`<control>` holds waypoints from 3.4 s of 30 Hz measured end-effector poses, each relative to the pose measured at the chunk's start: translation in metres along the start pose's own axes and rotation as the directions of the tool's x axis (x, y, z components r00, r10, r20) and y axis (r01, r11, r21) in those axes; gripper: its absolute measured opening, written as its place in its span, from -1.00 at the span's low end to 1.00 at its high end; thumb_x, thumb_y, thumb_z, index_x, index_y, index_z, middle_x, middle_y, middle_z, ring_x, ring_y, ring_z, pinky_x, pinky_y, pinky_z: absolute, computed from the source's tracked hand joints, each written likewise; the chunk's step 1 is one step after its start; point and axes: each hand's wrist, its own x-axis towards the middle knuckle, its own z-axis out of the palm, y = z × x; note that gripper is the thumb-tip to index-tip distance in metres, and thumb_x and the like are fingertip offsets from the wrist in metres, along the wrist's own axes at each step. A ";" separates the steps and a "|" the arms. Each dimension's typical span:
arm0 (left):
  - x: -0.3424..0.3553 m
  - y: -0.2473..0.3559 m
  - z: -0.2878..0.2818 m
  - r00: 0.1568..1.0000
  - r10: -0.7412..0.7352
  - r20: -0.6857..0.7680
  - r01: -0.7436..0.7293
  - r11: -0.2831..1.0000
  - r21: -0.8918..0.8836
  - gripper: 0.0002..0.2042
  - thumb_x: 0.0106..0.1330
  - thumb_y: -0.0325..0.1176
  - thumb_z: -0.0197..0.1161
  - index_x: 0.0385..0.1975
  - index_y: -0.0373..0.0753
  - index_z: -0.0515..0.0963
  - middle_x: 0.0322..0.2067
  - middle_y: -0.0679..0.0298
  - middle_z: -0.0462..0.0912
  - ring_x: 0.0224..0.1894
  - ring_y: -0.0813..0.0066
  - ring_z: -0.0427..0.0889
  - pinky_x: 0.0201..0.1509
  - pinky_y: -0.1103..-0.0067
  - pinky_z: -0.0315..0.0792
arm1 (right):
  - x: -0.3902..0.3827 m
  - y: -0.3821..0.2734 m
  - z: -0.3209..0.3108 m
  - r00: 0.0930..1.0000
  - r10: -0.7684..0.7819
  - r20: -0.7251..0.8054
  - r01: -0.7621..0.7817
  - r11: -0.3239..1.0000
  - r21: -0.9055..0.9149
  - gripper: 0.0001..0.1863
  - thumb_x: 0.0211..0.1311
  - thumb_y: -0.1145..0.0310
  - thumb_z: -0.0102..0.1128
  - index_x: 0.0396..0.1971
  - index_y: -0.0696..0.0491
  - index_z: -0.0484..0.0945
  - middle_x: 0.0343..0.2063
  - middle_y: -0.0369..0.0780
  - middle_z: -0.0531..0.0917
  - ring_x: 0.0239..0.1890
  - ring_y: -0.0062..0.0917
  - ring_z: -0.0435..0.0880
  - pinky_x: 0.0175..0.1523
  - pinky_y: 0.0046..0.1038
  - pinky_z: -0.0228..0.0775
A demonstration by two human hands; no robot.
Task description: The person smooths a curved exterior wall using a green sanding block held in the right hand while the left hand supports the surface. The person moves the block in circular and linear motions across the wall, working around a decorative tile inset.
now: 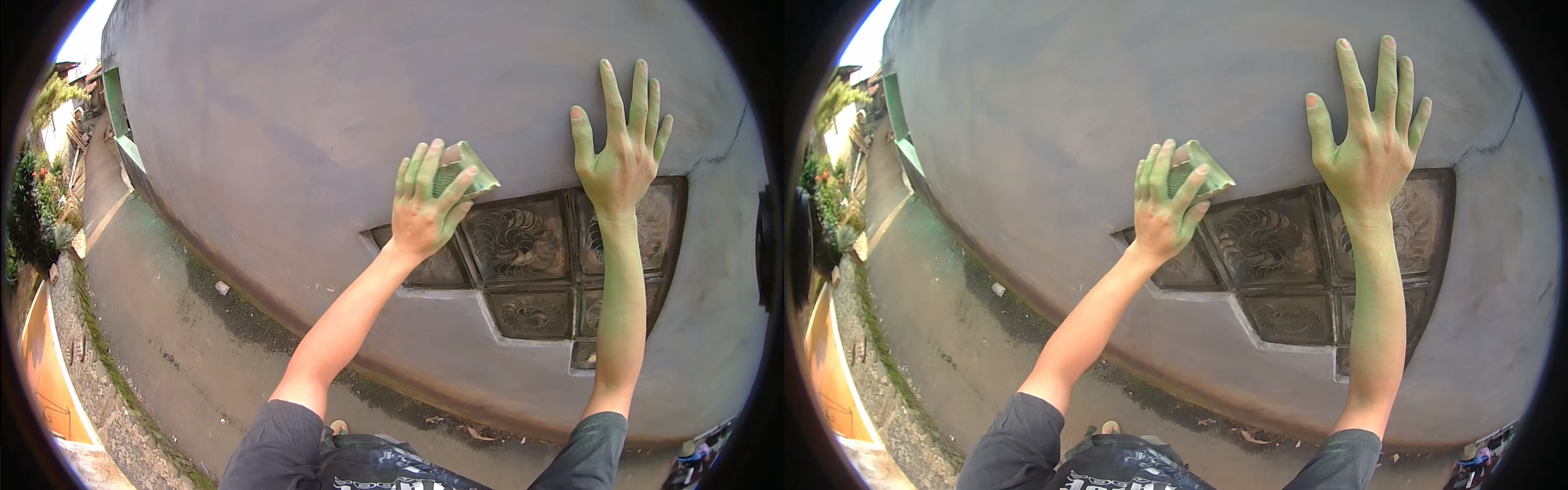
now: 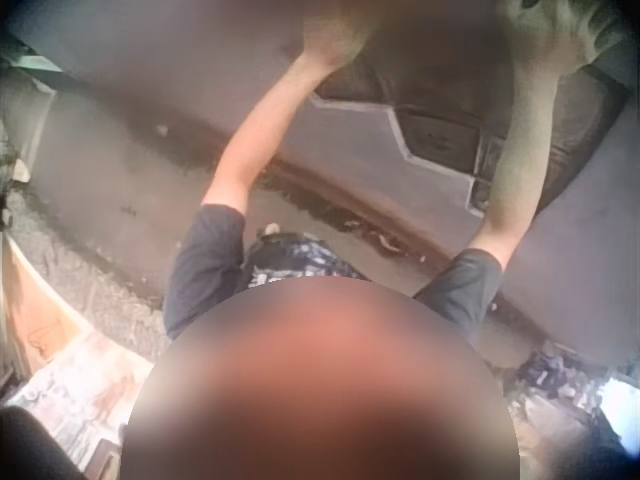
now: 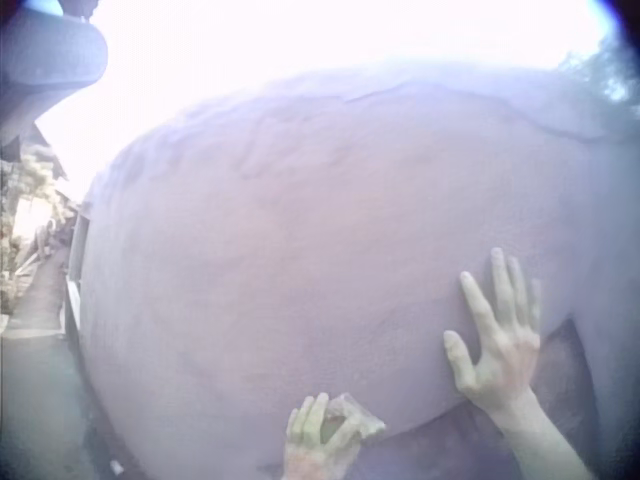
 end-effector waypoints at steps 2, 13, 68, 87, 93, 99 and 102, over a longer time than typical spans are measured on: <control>-0.042 -0.044 -0.021 0.967 -0.117 -0.226 0.122 0.992 0.009 -0.38 0.50 -0.24 0.25 0.55 0.02 0.29 0.53 -0.22 0.10 0.57 -0.27 0.11 0.59 -0.05 0.09 | -0.002 -0.001 0.002 1.000 0.024 -0.018 -0.024 0.999 0.024 -0.38 0.35 -0.17 0.27 0.40 -0.48 0.52 0.55 -0.28 0.36 0.56 -0.20 0.33 0.56 0.27 0.07; 0.009 0.066 0.042 0.996 -0.025 -0.091 0.021 0.999 -0.047 -0.35 0.36 -0.23 0.42 0.48 0.21 0.41 0.53 -0.10 0.18 0.56 -0.21 0.17 0.55 -0.08 0.15 | -0.008 -0.003 0.005 0.993 0.014 -0.120 -0.003 0.996 0.094 -0.49 0.40 -0.02 0.26 0.34 -0.37 0.62 0.47 -0.29 0.49 0.49 -0.14 0.44 0.53 0.21 0.14; -0.049 -0.003 0.004 0.540 -0.745 -0.391 0.762 0.630 -0.148 -0.42 0.66 -0.19 -0.02 0.59 -0.24 0.14 0.58 -0.29 -0.08 0.60 -0.33 -0.04 0.59 -0.03 0.04 | -0.032 -0.026 0.003 0.996 0.092 0.022 -0.092 0.995 0.037 -0.42 0.34 0.06 0.17 0.39 -0.43 0.56 0.55 -0.26 0.36 0.58 -0.22 0.29 0.59 0.24 -0.05; 0.045 0.059 0.045 0.880 -0.401 -0.254 0.409 0.912 -0.025 -0.40 0.54 -0.15 0.20 0.56 -0.02 0.31 0.57 -0.17 0.04 0.58 -0.29 0.07 0.58 -0.04 0.10 | -0.030 -0.025 0.004 0.997 0.075 -0.015 -0.074 0.995 0.060 -0.43 0.33 0.10 0.20 0.36 -0.41 0.59 0.53 -0.24 0.39 0.54 -0.17 0.35 0.55 0.27 0.02; 0.041 0.015 0.008 0.975 -0.077 -0.209 0.085 0.996 0.028 -0.38 0.42 -0.10 0.35 0.50 0.25 0.41 0.54 -0.08 0.21 0.56 -0.21 0.21 0.57 -0.06 0.13 | -0.031 -0.025 0.003 0.998 0.070 -0.004 -0.069 0.996 0.051 -0.47 0.39 0.07 0.16 0.35 -0.34 0.62 0.52 -0.23 0.41 0.55 -0.16 0.34 0.56 0.23 0.01; 0.070 -0.016 0.009 0.622 -0.617 -0.483 0.651 0.750 -0.120 -0.39 0.62 -0.18 0.05 0.60 -0.20 0.16 0.53 -0.32 0.01 0.55 -0.36 0.06 0.55 -0.09 0.06 | -0.032 -0.026 0.004 0.997 0.083 -0.009 -0.082 0.995 0.055 -0.47 0.39 0.07 0.16 0.35 -0.33 0.62 0.52 -0.23 0.41 0.54 -0.15 0.34 0.56 0.25 0.00; 0.079 0.037 0.032 0.878 -0.322 -0.355 0.338 0.941 -0.019 -0.37 0.52 -0.16 0.20 0.58 0.02 0.27 0.54 -0.26 0.05 0.55 -0.37 0.09 0.55 -0.13 0.09 | -0.032 -0.025 0.005 0.997 0.073 -0.009 -0.073 0.996 0.048 -0.46 0.37 0.07 0.18 0.36 -0.37 0.60 0.53 -0.23 0.40 0.54 -0.16 0.34 0.57 0.24 -0.01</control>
